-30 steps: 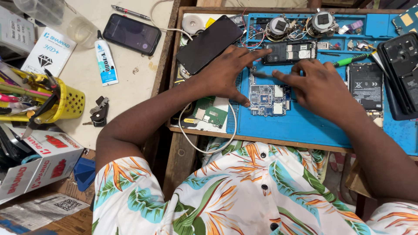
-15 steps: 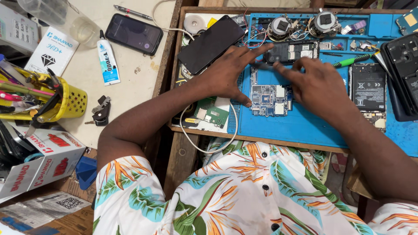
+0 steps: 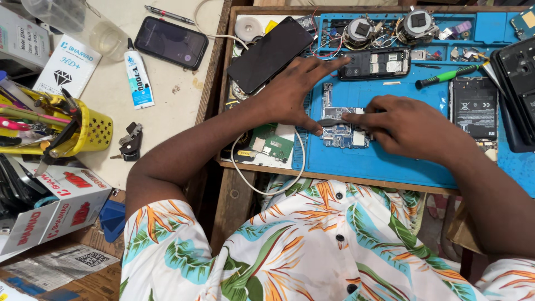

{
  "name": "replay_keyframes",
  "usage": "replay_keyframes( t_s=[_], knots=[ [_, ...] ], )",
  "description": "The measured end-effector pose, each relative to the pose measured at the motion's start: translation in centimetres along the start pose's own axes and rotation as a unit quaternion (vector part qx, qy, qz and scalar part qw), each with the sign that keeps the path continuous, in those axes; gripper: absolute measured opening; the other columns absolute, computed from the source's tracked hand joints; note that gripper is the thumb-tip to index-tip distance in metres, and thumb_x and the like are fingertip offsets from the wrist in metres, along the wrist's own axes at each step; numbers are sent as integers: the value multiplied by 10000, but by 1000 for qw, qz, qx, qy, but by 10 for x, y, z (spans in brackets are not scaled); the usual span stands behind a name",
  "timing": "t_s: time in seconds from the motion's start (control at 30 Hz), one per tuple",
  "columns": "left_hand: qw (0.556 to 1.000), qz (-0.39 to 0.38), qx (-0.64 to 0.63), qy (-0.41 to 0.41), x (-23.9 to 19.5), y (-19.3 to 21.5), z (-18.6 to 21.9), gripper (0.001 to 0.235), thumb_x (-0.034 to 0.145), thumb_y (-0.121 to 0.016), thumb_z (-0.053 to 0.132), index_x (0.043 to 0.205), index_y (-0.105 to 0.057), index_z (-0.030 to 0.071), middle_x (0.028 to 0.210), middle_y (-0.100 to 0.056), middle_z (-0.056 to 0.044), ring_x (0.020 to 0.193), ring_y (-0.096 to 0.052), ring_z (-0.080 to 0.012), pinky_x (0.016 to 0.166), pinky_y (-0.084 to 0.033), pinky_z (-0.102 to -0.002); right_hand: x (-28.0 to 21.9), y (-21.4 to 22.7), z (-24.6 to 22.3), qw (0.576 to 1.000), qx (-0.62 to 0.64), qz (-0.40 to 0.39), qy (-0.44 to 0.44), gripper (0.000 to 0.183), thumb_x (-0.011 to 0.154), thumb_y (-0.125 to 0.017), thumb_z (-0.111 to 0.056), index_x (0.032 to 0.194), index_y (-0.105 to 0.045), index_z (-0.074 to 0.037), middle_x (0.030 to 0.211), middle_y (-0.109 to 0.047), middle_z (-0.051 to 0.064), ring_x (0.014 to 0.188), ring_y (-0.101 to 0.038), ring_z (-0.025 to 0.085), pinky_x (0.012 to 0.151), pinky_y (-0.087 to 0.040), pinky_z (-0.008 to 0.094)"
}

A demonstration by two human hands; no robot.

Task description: The person uses a small metal tool to scrape and clean a blue circuit board on a blue mat. The person repeatedly scrapes different areas of the board while holding it steady with the other hand.

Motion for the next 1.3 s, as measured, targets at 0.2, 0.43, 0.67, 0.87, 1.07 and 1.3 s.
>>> replay_keyframes(
  t_s=[0.2, 0.43, 0.67, 0.87, 1.07, 1.3],
  knots=[
    [1000, 4, 13, -18, 0, 3, 2, 1356, 507, -1031, 487, 1607, -269, 273, 1495, -464, -150, 1332, -450, -431, 1125, -408, -563, -7, 10, 2, 1000, -2, 13, -24, 474, 789, -653, -117, 1229, -734, -274, 1022, -676, 71, 903, -682, 288, 783, -568, 428],
    [1000, -5, 25, -15, 0, 2, 1, 1073, 526, -999, 510, 1436, -551, 157, 1426, -493, -132, 1346, -446, -393, 1131, -416, -509, -9, 10, 3, 996, -13, -35, -80, 496, 804, -671, -134, 1271, -715, -296, 1010, -666, 68, 885, -680, 285, 776, -564, 438],
    [999, 6, 28, -20, -1, -1, -4, 1037, 521, -992, 537, 1387, -600, 123, 1435, -481, -157, 1347, -426, -408, 1128, -396, -510, -4, 5, 0, 997, -7, -36, -66, 544, 797, -626, -119, 1309, -694, -290, 1025, -679, 87, 900, -674, 306, 797, -550, 447],
    [999, 16, 30, -34, -1, 2, 0, 1011, 537, -991, 551, 1370, -612, 121, 1447, -471, -178, 1356, -410, -426, 1143, -381, -514, -2, 15, -2, 993, -19, -82, -88, 604, 821, -635, -147, 1393, -662, -339, 1032, -663, 85, 944, -669, 302, 834, -552, 443],
    [999, -3, 30, -10, -2, 4, 2, 994, 528, -968, 542, 1369, -618, 142, 1437, -486, -163, 1353, -433, -405, 1134, -397, -502, 1, 12, -12, 994, -27, -69, -83, 616, 817, -617, -109, 1389, -665, -331, 1018, -664, 89, 952, -666, 302, 859, -547, 442],
    [999, -6, 33, -9, -1, 3, 2, 992, 528, -970, 550, 1366, -621, 150, 1435, -484, -160, 1352, -436, -403, 1131, -408, -501, -2, 23, -10, 990, 3, -81, -116, 613, 800, -649, -108, 1368, -675, -338, 990, -676, 80, 894, -674, 306, 844, -546, 449]
  ],
)
Point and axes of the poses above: each hand's wrist, its own x-axis towards the middle knuckle, its own y-axis out of the back of the hand, z = x × y, the point moved 2 cm from there along x, towards the middle knuckle
